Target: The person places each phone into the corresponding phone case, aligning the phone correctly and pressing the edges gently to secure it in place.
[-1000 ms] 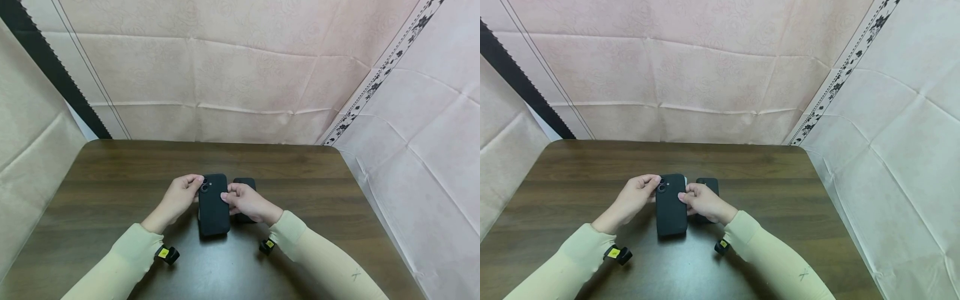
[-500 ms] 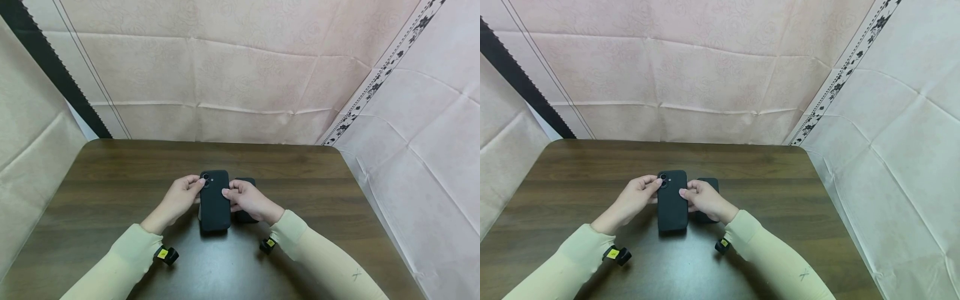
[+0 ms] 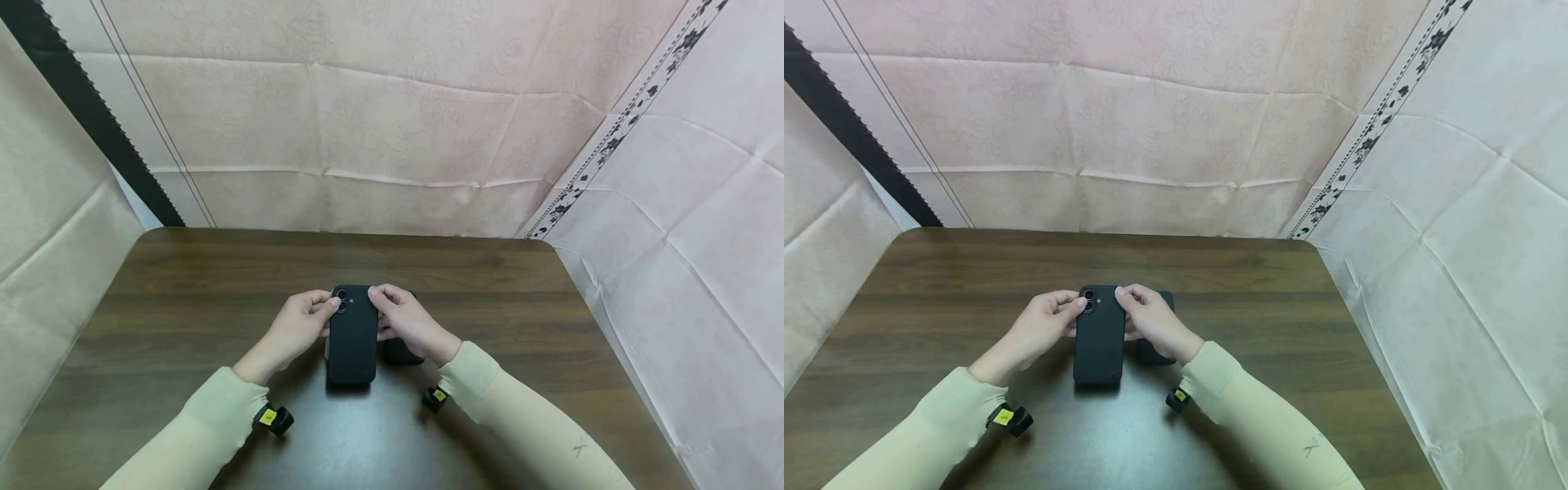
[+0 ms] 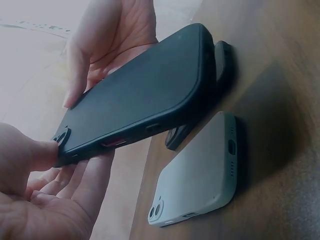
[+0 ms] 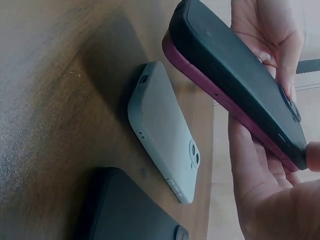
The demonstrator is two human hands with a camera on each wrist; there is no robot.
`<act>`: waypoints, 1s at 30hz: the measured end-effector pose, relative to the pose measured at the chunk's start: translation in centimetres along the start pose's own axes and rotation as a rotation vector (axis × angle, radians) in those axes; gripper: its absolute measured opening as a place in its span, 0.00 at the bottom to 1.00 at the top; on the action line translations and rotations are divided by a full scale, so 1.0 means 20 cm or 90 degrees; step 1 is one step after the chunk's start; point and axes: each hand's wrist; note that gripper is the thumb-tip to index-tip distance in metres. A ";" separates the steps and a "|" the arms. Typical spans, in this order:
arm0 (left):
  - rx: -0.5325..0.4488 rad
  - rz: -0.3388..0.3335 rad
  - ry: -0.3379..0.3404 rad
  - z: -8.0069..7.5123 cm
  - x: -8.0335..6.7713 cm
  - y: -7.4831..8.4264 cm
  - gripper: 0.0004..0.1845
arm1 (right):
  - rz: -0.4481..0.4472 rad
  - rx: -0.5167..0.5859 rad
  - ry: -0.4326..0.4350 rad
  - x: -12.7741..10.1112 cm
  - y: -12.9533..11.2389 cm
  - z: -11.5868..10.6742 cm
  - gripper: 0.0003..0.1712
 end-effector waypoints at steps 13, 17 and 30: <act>0.008 0.006 -0.015 0.01 0.00 0.00 0.22 | -0.006 -0.004 0.000 0.00 0.00 -0.01 0.21; 0.010 0.006 -0.013 0.02 0.00 0.00 0.21 | -0.008 -0.012 -0.001 0.00 0.00 -0.01 0.20; 0.042 0.008 0.001 0.04 0.00 -0.01 0.21 | -0.008 -0.006 0.013 0.00 0.02 0.00 0.17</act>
Point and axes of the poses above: each hand's wrist, its own x-axis towards the middle knuckle, its own z-axis out of the palm, y = z × x, and after that the axes turned 15 degrees about y, right-handed
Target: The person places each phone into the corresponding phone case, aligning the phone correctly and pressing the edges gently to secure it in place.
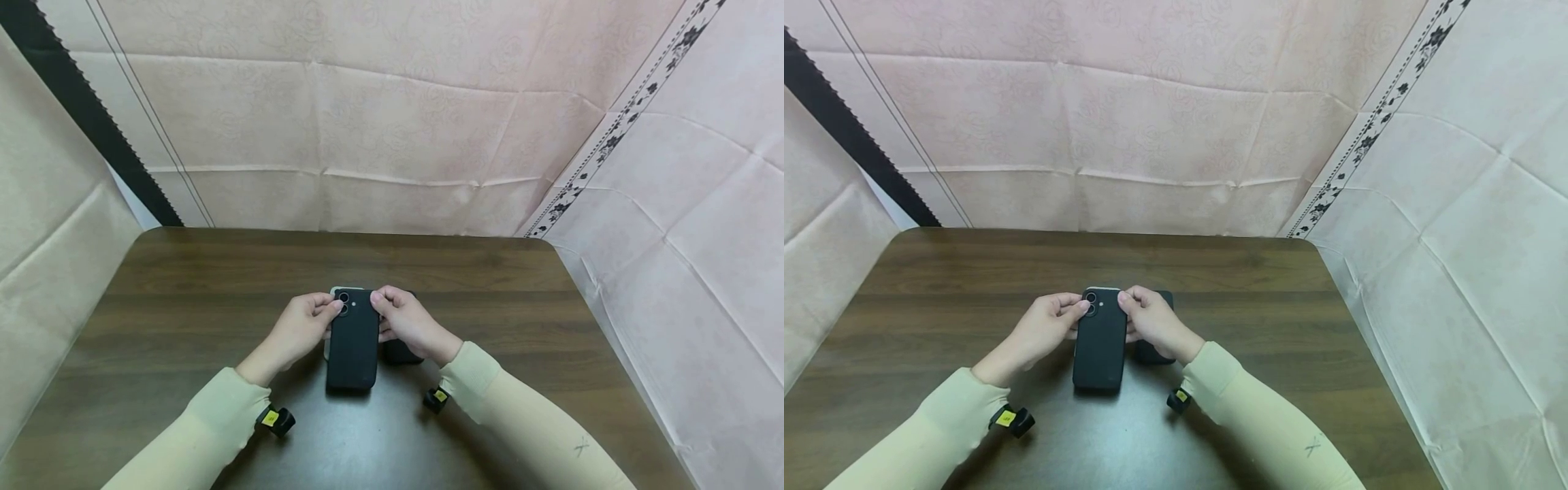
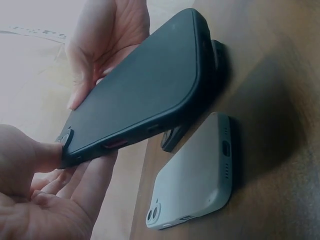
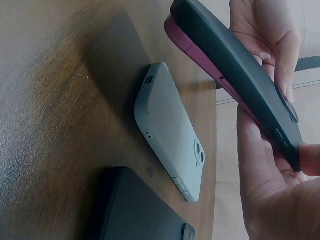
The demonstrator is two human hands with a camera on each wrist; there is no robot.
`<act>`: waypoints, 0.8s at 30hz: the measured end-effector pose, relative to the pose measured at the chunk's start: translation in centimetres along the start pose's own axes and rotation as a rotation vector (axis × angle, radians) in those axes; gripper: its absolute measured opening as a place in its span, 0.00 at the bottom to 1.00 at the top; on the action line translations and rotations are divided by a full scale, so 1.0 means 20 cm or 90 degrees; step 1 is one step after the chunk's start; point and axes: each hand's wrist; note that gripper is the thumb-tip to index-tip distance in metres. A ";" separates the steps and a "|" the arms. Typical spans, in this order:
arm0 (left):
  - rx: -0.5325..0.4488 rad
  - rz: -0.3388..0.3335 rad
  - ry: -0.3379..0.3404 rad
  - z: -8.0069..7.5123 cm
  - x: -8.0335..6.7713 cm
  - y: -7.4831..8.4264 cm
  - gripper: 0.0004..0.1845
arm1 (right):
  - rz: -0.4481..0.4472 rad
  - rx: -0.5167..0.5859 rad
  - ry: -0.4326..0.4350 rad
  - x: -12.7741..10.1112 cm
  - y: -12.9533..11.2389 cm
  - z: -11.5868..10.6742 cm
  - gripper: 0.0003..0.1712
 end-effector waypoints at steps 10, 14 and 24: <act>-0.049 -0.004 0.005 -0.03 0.01 0.02 0.21 | -0.001 -0.018 -0.005 -0.01 -0.01 0.00 0.18; -0.059 -0.005 0.013 -0.03 0.02 0.02 0.19 | -0.001 -0.027 -0.019 -0.01 -0.01 0.00 0.18; -0.031 -0.001 0.026 -0.03 0.01 0.01 0.17 | -0.013 -0.023 -0.052 -0.01 0.00 0.01 0.18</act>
Point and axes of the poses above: each hand's wrist, its own x-axis towards the middle knuckle, its own z-axis out of the palm, y = z × x, and after that the axes turned 15 degrees about y, right-handed
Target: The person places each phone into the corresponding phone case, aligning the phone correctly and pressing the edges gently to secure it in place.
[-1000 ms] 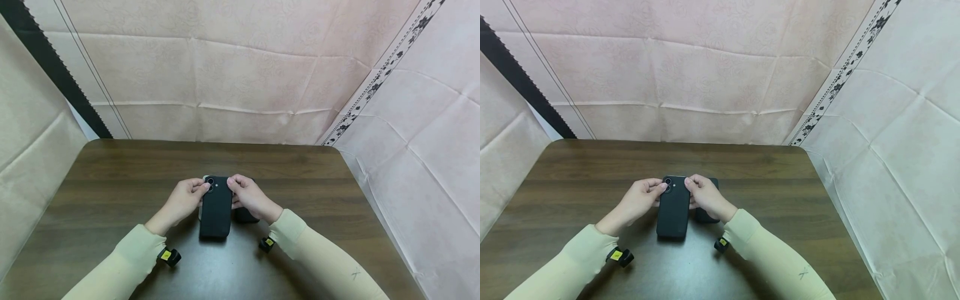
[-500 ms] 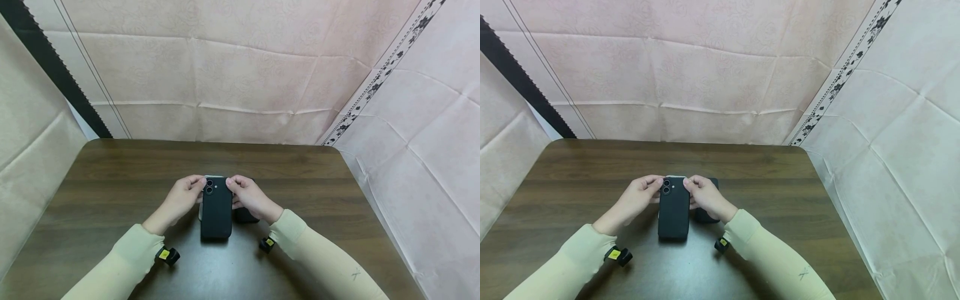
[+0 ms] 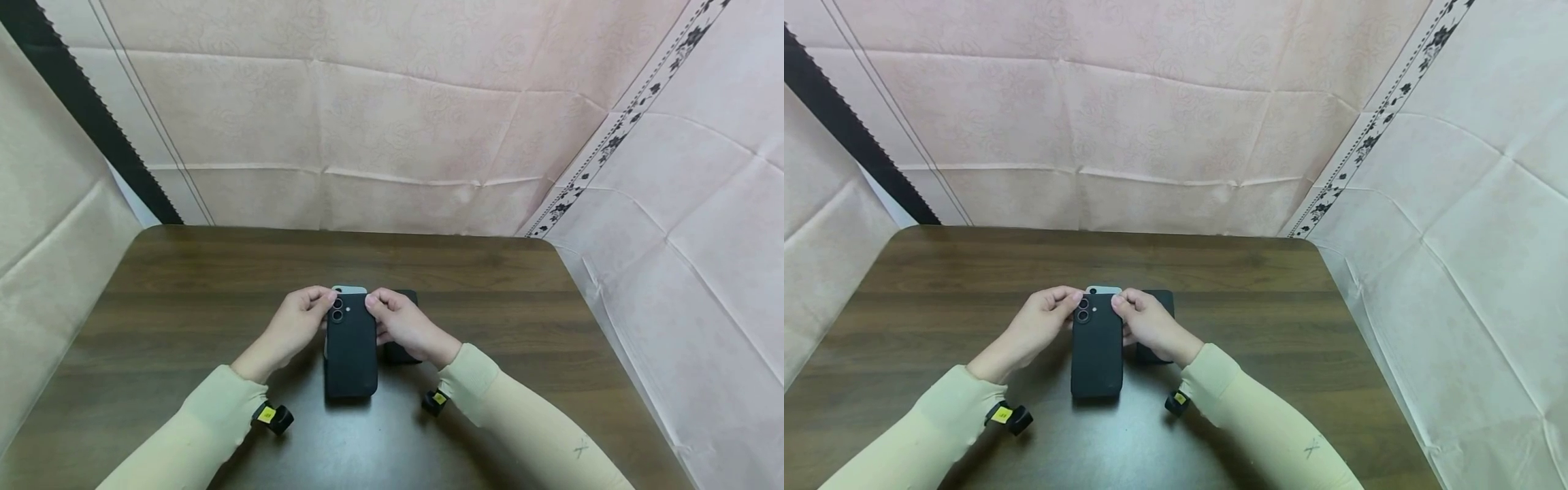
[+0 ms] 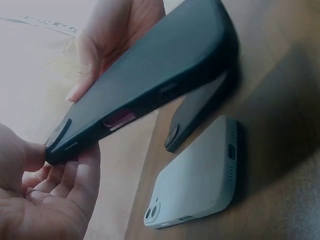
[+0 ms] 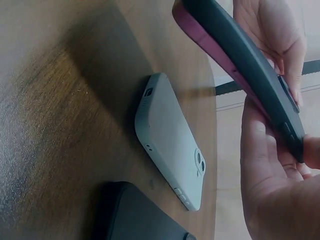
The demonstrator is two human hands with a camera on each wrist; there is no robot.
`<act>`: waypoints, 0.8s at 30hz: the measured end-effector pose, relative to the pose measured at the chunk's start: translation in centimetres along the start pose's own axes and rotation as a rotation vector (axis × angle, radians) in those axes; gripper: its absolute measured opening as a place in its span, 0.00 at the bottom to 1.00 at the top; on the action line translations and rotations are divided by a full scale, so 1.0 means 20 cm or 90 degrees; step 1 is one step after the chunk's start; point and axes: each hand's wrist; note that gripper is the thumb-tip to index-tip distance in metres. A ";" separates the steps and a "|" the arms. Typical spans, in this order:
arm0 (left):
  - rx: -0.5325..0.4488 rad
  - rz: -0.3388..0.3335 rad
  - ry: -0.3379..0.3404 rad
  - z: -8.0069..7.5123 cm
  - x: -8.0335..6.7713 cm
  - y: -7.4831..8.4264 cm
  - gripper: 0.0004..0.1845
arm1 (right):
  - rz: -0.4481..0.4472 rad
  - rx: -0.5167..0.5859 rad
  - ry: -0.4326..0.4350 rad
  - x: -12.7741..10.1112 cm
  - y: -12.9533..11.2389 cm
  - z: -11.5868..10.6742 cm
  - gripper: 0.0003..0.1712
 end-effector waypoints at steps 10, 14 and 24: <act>0.016 -0.004 -0.070 0.01 -0.02 -0.03 0.19 | 0.012 0.073 0.105 0.01 -0.01 -0.03 0.19; 0.040 0.008 -0.085 0.02 -0.04 -0.04 0.18 | 0.014 0.119 0.132 0.03 -0.02 -0.05 0.19; 0.044 0.012 -0.060 0.01 -0.05 -0.04 0.17 | 0.018 0.135 0.103 0.02 -0.02 -0.05 0.20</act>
Point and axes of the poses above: each hand's wrist, its own x-axis towards the middle knuckle, its own z-axis out of the palm, y = z × x, and after that the axes turned 15 degrees about y, right-handed
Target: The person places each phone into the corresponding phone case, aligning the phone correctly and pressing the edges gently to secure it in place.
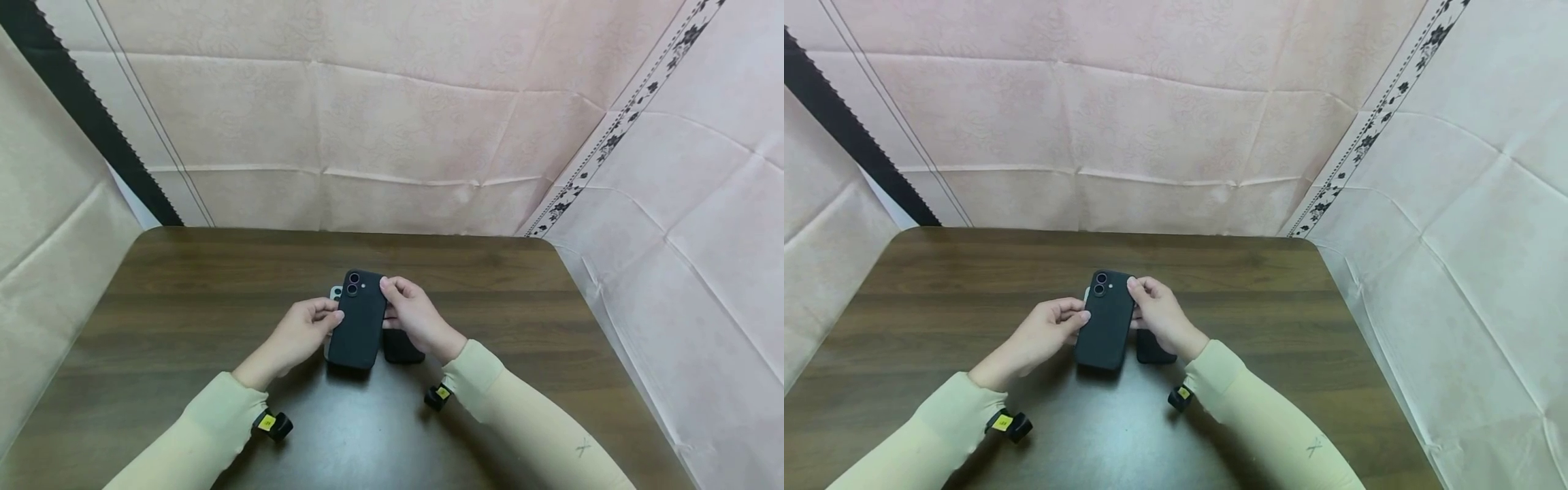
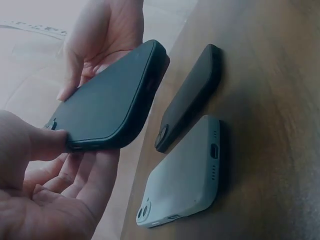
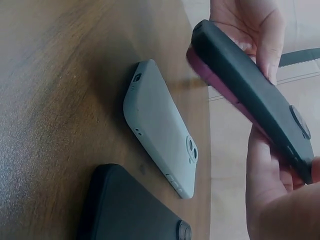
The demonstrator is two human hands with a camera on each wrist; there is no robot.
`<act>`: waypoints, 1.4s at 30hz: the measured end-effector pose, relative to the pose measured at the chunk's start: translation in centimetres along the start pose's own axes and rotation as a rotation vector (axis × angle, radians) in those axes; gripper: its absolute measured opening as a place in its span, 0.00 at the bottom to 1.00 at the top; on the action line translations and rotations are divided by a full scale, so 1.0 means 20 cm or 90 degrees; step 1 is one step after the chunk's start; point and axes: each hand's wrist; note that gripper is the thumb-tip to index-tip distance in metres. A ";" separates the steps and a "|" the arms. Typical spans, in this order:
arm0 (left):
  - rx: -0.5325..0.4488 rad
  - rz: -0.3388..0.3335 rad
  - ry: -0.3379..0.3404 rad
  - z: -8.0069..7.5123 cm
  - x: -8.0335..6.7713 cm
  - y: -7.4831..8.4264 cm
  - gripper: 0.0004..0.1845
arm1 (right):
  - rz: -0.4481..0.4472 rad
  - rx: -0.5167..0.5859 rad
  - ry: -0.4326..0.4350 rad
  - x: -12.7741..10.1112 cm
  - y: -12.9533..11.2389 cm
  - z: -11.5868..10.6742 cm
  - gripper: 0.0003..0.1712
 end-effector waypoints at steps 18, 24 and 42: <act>-0.061 -0.033 0.091 -0.02 0.02 0.02 0.18 | 0.019 -0.024 -0.140 -0.06 0.04 0.01 0.22; -0.063 -0.037 0.104 -0.03 0.01 0.02 0.19 | 0.012 -0.029 -0.148 -0.06 0.06 0.03 0.19; -0.067 -0.047 0.086 -0.04 0.03 0.01 0.20 | -0.029 -0.121 -0.098 -0.06 0.06 0.06 0.14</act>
Point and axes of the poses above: each hand's wrist, its own x-axis towards the middle knuckle, its own z-axis out of the palm, y = z × x, and after that the axes turned 15 degrees about y, right-handed
